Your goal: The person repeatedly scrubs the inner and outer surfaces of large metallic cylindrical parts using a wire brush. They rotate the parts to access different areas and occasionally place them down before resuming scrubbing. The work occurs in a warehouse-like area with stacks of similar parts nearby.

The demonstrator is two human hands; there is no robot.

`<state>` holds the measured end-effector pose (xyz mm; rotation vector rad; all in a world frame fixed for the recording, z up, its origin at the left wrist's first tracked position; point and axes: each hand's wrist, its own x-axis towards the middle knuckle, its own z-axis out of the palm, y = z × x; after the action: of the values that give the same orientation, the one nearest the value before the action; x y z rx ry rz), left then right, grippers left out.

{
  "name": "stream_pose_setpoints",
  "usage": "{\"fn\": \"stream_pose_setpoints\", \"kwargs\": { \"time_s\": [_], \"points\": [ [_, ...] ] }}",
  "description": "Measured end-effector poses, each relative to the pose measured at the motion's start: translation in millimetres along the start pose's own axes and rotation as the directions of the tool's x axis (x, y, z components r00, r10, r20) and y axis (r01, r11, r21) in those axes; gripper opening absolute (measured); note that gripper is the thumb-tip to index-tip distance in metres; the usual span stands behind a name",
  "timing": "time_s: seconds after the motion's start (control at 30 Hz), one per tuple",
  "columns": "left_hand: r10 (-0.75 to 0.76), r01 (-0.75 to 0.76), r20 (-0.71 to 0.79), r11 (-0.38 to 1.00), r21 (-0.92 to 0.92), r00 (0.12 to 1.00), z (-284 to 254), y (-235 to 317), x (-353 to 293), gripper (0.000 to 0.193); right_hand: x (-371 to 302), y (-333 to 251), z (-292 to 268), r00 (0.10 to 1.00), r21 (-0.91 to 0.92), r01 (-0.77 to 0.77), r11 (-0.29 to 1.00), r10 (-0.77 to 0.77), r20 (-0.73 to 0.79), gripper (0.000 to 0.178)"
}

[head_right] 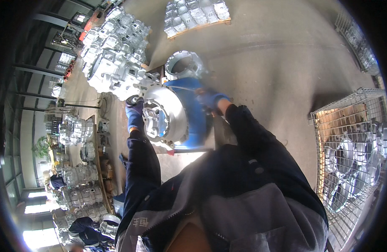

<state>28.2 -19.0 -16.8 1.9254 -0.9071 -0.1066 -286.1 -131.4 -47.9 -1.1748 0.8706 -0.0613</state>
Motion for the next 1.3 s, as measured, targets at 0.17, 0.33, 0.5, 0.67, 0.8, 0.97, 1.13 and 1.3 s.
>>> {"fn": "stream_pose_setpoints", "kwargs": {
  "time_s": [0.17, 0.33, 0.5, 0.67, 0.8, 0.97, 1.13, 1.3],
  "points": [
    [-0.100, 0.099, 0.012, 0.994, 0.035, 0.995, -0.4, -0.2, 4.3, 0.029, 21.3, 17.9, -8.2, 0.998, 0.036, 0.049, 0.998, -0.050, 0.029, 0.025],
    [-0.029, 0.029, -0.001, 0.997, -0.074, 1.000, 1.1, -14.9, 9.8, 0.029, 47.4, 47.3, -7.0, 0.998, 0.287, 0.054, 0.956, -0.062, 0.019, 0.018],
    [-0.072, 0.072, 0.010, 0.997, -0.031, 0.997, 0.4, -21.1, 13.0, 0.032, 18.2, 34.8, -7.9, 1.000, 0.111, -0.014, 0.994, 0.014, 0.001, 0.018],
    [-0.048, 0.048, 0.006, 0.999, -0.019, 0.999, -0.9, -18.5, 12.9, 0.030, 1.6, 17.8, -2.2, 0.994, -0.368, 0.109, 0.924, -0.109, 0.021, 0.019],
    [-0.061, 0.062, 0.022, 0.997, -0.040, 0.998, -2.6, -19.9, 12.8, 0.029, 11.2, 32.8, -2.0, 0.999, 0.100, 0.020, 0.995, -0.017, -0.031, 0.017],
    [-0.039, 0.038, 0.008, 0.998, 0.057, 0.999, -1.8, -25.0, 14.9, 0.028, 22.8, 46.2, -8.4, 0.988, -0.012, 0.144, 0.990, -0.143, 0.061, 0.016],
    [-0.017, 0.014, -0.034, 0.998, -0.068, 0.999, 1.5, -26.9, 12.1, 0.028, 24.4, 48.5, -8.5, 0.999, 0.131, -0.027, 0.991, 0.025, 0.021, 0.013],
    [-0.007, 0.005, -0.019, 0.997, -0.081, 1.000, 1.0, -26.9, 10.6, 0.029, 18.3, 50.7, -6.6, 0.998, 0.183, 0.054, 0.982, -0.059, 0.024, 0.011]
  ]
}}
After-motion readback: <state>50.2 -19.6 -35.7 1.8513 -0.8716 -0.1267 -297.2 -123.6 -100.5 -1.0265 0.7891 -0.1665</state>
